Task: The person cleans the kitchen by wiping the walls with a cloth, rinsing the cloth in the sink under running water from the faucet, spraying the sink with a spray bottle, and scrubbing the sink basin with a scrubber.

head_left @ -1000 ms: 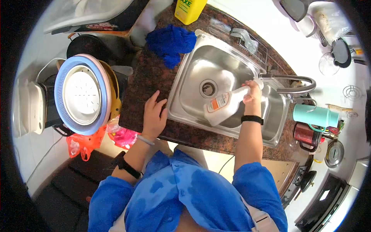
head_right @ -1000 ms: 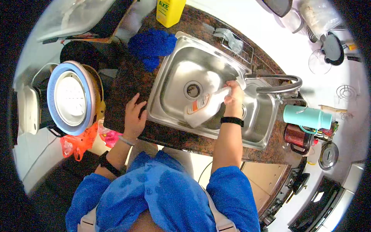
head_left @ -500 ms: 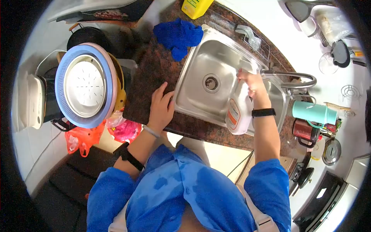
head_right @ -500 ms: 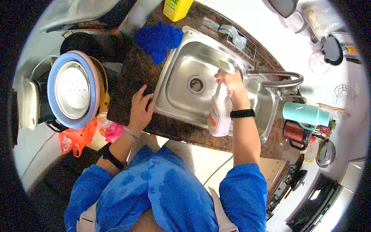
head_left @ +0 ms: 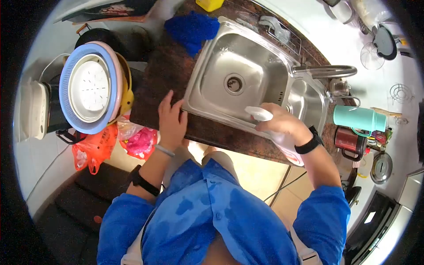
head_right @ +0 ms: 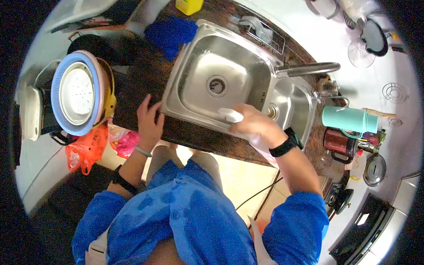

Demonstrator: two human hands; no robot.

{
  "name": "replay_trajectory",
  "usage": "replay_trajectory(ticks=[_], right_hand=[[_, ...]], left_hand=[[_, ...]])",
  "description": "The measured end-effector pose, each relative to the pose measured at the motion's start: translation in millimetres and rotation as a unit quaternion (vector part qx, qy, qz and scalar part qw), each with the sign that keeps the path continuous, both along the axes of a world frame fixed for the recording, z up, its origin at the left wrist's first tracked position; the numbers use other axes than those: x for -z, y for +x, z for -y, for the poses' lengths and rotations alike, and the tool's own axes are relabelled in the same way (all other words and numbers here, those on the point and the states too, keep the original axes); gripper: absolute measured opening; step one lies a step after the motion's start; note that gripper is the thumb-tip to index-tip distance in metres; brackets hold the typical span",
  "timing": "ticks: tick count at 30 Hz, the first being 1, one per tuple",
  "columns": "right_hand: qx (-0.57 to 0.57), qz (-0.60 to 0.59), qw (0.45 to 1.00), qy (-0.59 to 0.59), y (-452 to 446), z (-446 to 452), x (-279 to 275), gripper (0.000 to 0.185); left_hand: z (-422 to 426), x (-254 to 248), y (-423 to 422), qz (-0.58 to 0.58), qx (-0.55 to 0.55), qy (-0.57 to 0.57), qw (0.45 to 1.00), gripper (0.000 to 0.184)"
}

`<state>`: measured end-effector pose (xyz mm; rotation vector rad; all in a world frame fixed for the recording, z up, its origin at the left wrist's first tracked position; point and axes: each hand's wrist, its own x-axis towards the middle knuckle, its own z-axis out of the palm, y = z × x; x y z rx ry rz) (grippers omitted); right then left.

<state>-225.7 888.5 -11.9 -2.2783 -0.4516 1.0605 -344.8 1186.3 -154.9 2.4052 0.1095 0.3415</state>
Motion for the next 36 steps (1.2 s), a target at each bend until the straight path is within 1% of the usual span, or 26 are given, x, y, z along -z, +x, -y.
replay_trajectory(ticks=[2,4,5,6,8,9,10,12,13,14,16,17,18,20,22,23,24,26,27,29,30,31,32,34,35,36], right_hand=[[0.027,0.003,0.999,-0.017,-12,27,9,0.033],[0.027,-0.077,0.987,-0.136,-18,56,9,0.039],[0.047,-0.13,0.979,-0.151,-22,73,10,0.042],[0.052,-0.135,0.978,-0.152,-30,96,14,0.042],[0.139,-0.005,0.99,-0.011,-44,142,21,0.031],[0.206,-0.104,0.971,0.057,-46,150,7,0.035],[0.213,-0.103,0.97,0.055,-47,165,8,0.035],[0.249,-0.143,0.955,-0.073,-45,194,12,0.04],[0.185,-0.119,0.949,-0.225,-39,201,7,0.042],[0.188,-0.121,0.948,-0.225,-38,217,11,0.042],[0.241,-0.057,0.968,-0.049,-39,252,21,0.045],[0.281,-0.001,0.957,-0.065,-33,241,2,0.047],[0.271,0.053,0.959,-0.067,-25,255,14,0.04],[0.273,0.034,0.952,-0.135,5,278,23,0.031],[0.327,0.073,0.932,-0.142,21,299,30,0.019],[0.374,0.089,0.919,-0.08,27,307,32,0.018],[0.374,0.09,0.92,-0.08,31,313,35,0.018],[0.379,0.224,0.897,0.042,37,322,38,0.018],[0.379,0.225,0.897,0.041,42,327,38,0.018],[0.332,0.218,0.91,-0.117,55,343,40,0.035],[0.305,0.212,0.908,-0.196,60,353,42,0.043],[0.329,0.213,0.902,-0.181,65,374,57,0.042],[0.325,0.215,0.903,-0.18,68,374,53,0.042],[0.229,0.264,0.91,-0.222,60,377,42,0.038],[0.222,0.291,0.896,-0.254,53,357,22,0.038],[0.222,0.289,0.896,-0.255,49,364,25,0.038]], left_hand=[[5,1,2,0.012,-0.009,0.015,1.0,0.036],[11,0,3,0.026,-0.013,0.082,0.996,0.034],[13,-3,3,0.022,-0.015,0.092,0.995,0.033],[15,-3,2,0.019,-0.009,0.09,0.996,0.033],[17,0,4,0.004,-0.028,0.117,0.993,0.033],[17,4,5,0.018,-0.024,0.135,0.99,0.032],[17,5,6,0.019,-0.017,0.132,0.991,0.032],[21,5,5,0.013,-0.033,0.155,0.987,0.032],[23,3,6,0.018,-0.035,0.157,0.987,0.03],[24,2,6,0.017,-0.031,0.157,0.987,0.03],[26,3,6,0.024,-0.038,0.157,0.987,0.03],[26,4,6,0.013,-0.044,0.164,0.985,0.029],[27,4,5,0.012,-0.041,0.164,0.986,0.029],[28,3,7,0.008,-0.046,0.164,0.985,0.028],[26,5,8,0.02,-0.038,0.179,0.983,0.027],[26,6,7,0.017,-0.042,0.185,0.982,0.027],[26,7,7,0.014,-0.044,0.191,0.981,0.027],[24,9,7,0.024,-0.042,0.187,0.981,0.026],[23,10,8,0.022,-0.041,0.191,0.981,0.026],[26,7,7,0.013,-0.041,0.193,0.98,0.025],[27,8,6,0.012,-0.04,0.191,0.981,0.025],[25,9,6,0.007,-0.042,0.192,0.98,0.026],[24,9,6,0.004,-0.047,0.194,0.98,0.026],[22,10,4,0.005,-0.046,0.194,0.98,0.026],[22,11,5,0.008,-0.044,0.193,0.98,0.026],[22,11,5,0.007,-0.043,0.192,0.98,0.026]])
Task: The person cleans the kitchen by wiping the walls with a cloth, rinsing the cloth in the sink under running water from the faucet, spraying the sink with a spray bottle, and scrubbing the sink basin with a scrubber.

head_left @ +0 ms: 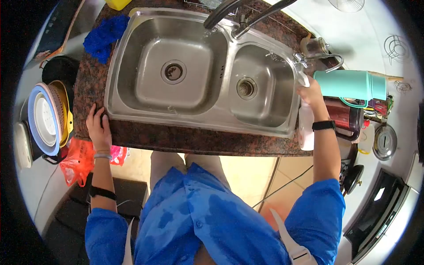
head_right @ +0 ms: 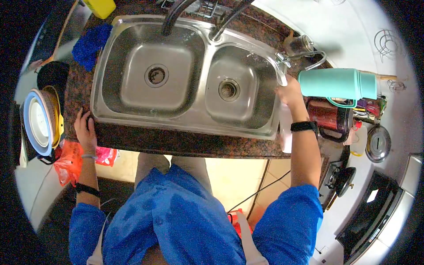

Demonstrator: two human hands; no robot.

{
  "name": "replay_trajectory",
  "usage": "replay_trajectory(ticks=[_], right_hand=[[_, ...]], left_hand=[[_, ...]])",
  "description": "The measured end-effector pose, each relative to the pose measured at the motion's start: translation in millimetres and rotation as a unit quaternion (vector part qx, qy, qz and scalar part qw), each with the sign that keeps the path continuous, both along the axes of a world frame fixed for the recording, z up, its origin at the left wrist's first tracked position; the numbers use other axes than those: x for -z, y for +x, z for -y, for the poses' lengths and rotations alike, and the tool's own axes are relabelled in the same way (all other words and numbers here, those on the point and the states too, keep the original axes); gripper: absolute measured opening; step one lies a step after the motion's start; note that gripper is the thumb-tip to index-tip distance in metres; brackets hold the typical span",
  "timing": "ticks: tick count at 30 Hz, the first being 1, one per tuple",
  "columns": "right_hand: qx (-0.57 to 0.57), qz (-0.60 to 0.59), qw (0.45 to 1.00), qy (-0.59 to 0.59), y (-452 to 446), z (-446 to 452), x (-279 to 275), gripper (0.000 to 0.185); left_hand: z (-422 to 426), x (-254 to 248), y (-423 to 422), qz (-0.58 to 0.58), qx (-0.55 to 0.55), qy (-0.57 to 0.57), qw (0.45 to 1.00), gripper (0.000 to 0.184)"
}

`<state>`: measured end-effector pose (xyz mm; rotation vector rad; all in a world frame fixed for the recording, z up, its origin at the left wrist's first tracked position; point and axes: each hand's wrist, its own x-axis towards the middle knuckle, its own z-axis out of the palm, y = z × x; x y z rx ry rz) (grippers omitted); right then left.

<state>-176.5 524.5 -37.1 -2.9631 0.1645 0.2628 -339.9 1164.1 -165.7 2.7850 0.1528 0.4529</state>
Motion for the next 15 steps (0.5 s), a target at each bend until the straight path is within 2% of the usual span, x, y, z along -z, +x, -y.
replay_trajectory(ticks=[2,3,5,6,8,10,12,13,15], right_hand=[[0.1,-0.062,0.989,0.094,-8,27,13,0.036],[0.099,-0.062,0.989,0.093,-14,40,20,0.036],[0.122,-0.2,0.971,0.046,-35,61,28,0.031],[0.125,-0.202,0.97,0.044,-48,55,20,0.031],[0.051,-0.186,0.98,0.04,-69,41,3,0.026],[0.093,-0.181,0.978,0.035,-85,39,5,0.026],[0.028,-0.196,0.98,-0.018,-92,27,7,0.026],[0.067,-0.225,0.972,0.007,-96,23,0,0.026],[0.056,-0.231,0.971,0.03,-107,30,9,0.025]], left_hand=[[0,-1,0,0.007,0.003,-0.007,1.0,0.026],[0,0,1,0.007,0.002,-0.008,1.0,0.026],[-1,0,0,0.017,0.007,0.006,1.0,0.026],[-2,1,0,0.014,0.009,0.004,1.0,0.026],[-3,3,0,0.014,0.003,0.007,1.0,0.025],[-2,2,1,0.01,0.008,0.004,1.0,0.025],[-2,2,1,0.011,0.006,0.005,1.0,0.025],[-3,2,1,0.014,0.01,0.008,1.0,0.025],[-4,2,1,0.015,0.016,0.011,1.0,0.025]])
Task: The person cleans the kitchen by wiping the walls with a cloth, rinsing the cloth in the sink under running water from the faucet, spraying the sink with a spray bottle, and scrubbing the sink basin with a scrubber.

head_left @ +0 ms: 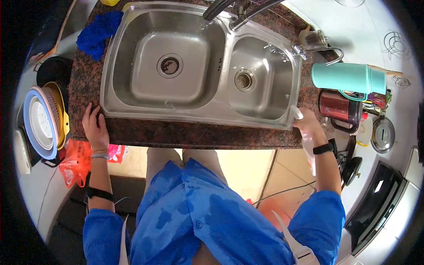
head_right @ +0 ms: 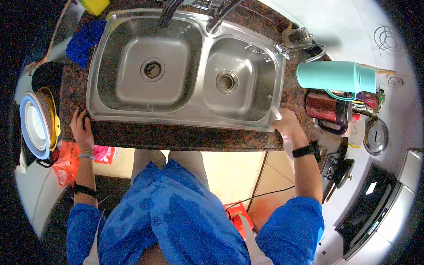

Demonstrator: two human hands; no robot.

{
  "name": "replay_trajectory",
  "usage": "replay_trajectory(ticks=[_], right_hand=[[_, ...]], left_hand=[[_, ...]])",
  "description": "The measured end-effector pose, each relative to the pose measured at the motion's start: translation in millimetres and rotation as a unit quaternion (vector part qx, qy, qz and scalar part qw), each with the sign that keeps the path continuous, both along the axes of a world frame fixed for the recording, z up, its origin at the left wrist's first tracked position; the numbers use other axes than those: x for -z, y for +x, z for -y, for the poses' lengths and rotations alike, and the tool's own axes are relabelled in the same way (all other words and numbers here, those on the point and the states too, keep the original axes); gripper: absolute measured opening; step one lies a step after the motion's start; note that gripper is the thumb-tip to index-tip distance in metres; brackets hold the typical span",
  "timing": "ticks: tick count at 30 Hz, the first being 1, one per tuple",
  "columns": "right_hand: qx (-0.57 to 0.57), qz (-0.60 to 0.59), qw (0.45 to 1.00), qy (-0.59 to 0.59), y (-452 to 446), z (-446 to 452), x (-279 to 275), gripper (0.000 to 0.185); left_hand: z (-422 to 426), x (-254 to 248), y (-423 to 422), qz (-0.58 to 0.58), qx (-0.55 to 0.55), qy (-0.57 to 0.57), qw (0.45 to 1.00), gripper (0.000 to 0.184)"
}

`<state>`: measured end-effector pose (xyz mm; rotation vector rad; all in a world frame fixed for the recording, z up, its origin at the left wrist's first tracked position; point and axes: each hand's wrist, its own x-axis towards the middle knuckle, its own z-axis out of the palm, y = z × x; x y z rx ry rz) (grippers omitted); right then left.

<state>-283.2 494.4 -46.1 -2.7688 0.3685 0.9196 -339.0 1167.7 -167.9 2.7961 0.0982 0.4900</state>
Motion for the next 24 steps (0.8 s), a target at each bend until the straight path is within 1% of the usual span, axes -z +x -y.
replay_trajectory(ticks=[1,2,4,5,7,8,10,11,13,14,15,17,18,20,21,23,24], right_hand=[[-0.007,-0.002,1.0,0.024,-5,3,3,0.025],[-0.005,-0.004,1.0,0.024,-10,-2,5,0.025],[-0.022,-0.011,0.999,-0.046,-18,-14,7,0.027],[-0.022,-0.012,0.999,-0.045,-19,-15,6,0.027],[0.039,-0.067,0.997,0.015,-22,-20,3,0.028],[0.039,-0.067,0.997,0.016,-24,-22,5,0.028],[0.038,-0.015,0.993,0.112,-31,-26,10,0.027],[0.039,-0.017,0.993,0.112,-30,-31,10,0.027],[0.035,-0.126,0.983,0.132,-23,-47,14,0.026],[0.071,-0.163,0.976,0.127,-15,-68,3,0.026],[0.07,-0.164,0.976,0.127,-17,-70,4,0.026],[0.083,-0.118,0.948,0.283,-18,-77,8,0.022],[0.082,-0.119,0.948,0.282,-17,-82,10,0.022],[0.085,-0.048,0.966,0.239,-17,-99,13,0.024],[0.085,-0.049,0.966,0.239,-17,-106,10,0.024],[0.04,-0.14,0.946,0.289,-11,-126,1,0.024],[0.075,-0.148,0.937,0.308,-12,-139,-6,0.025]], left_hand=[[0,0,0,0.001,0.0,-0.002,1.0,0.025],[0,0,-1,0.001,0.0,-0.004,1.0,0.025],[0,0,-1,-0.003,0.002,-0.004,1.0,0.026],[0,0,0,-0.003,0.003,-0.003,1.0,0.026],[-1,0,-1,-0.002,0.005,-0.002,1.0,0.026],[-1,0,0,0.001,0.007,-0.002,1.0,0.026],[0,-1,0,0.002,0.008,-0.01,1.0,0.026],[1,-2,0,0.001,0.009,-0.018,1.0,0.026],[0,-2,0,-0.003,0.008,-0.017,1.0,0.026],[0,-2,0,-0.007,0.007,-0.018,1.0,0.026],[1,-3,0,-0.008,0.006,-0.017,1.0,0.026],[1,-3,0,0.004,0.011,-0.015,1.0,0.026],[0,-4,0,0.004,0.011,-0.015,1.0,0.026],[2,-5,0,-0.015,0.0,-0.014,1.0,0.026],[3,-6,0,-0.015,0.0,-0.014,1.0,0.026],[2,-6,0,-0.013,0.004,-0.026,1.0,0.026],[1,-6,-1,-0.015,0.003,-0.025,1.0,0.026]])
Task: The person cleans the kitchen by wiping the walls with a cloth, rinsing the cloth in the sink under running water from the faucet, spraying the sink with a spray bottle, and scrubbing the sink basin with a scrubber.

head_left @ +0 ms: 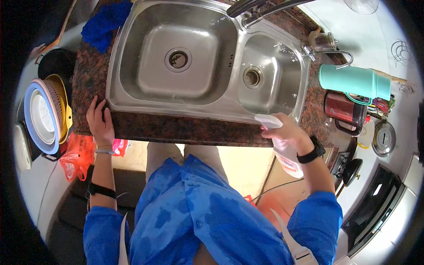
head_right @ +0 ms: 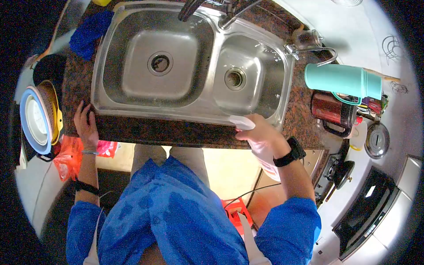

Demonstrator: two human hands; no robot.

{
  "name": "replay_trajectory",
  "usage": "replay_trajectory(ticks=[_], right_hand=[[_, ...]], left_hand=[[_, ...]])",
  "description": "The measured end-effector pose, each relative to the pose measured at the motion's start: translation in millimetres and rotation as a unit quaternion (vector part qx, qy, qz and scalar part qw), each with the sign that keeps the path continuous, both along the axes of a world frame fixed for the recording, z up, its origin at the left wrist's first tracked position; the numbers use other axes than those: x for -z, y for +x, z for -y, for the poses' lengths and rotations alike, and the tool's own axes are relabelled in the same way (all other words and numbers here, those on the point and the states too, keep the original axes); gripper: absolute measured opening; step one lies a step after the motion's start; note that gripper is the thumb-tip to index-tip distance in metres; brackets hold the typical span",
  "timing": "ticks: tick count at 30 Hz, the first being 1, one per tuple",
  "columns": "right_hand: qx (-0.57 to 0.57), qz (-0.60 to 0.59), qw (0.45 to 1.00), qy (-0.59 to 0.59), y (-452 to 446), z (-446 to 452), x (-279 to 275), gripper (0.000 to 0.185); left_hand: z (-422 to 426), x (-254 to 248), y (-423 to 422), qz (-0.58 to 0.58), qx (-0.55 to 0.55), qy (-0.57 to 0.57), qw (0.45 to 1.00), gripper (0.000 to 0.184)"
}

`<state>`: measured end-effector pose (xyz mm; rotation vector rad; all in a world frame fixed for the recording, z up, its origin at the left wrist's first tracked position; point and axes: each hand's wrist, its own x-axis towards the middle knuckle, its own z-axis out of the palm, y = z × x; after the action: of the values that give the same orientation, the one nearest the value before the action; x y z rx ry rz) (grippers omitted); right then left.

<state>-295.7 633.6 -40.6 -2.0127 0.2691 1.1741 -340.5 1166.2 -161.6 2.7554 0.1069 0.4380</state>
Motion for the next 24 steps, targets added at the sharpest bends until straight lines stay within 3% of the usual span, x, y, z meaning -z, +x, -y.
replay_trajectory(ticks=[6,7,9,13,17,19,24], right_hand=[[-0.124,0.147,0.978,-0.079,-14,-9,2,0.026],[-0.123,0.148,0.978,-0.078,-14,-12,1,0.026],[-0.055,0.094,0.992,0.066,-14,-20,-6,0.024],[-0.118,0.129,0.985,-0.016,-19,-18,4,0.026],[-0.122,0.112,0.986,0.002,-26,-21,4,0.024],[-0.09,0.222,0.97,0.031,-30,-24,2,0.023],[-0.075,0.139,0.987,0.029,-31,-17,-9,0.026]], left_hand=[[2,1,1,0.022,0.006,0.011,1.0,0.025],[2,1,2,0.022,0.006,0.016,1.0,0.025],[1,2,1,0.02,0.008,0.021,1.0,0.025],[2,3,2,0.025,0.007,0.022,0.999,0.024],[4,0,1,0.021,0.005,0.029,0.999,0.023],[3,2,2,0.024,0.006,0.03,0.999,0.023],[0,3,1,0.03,0.007,0.02,0.999,0.024]])
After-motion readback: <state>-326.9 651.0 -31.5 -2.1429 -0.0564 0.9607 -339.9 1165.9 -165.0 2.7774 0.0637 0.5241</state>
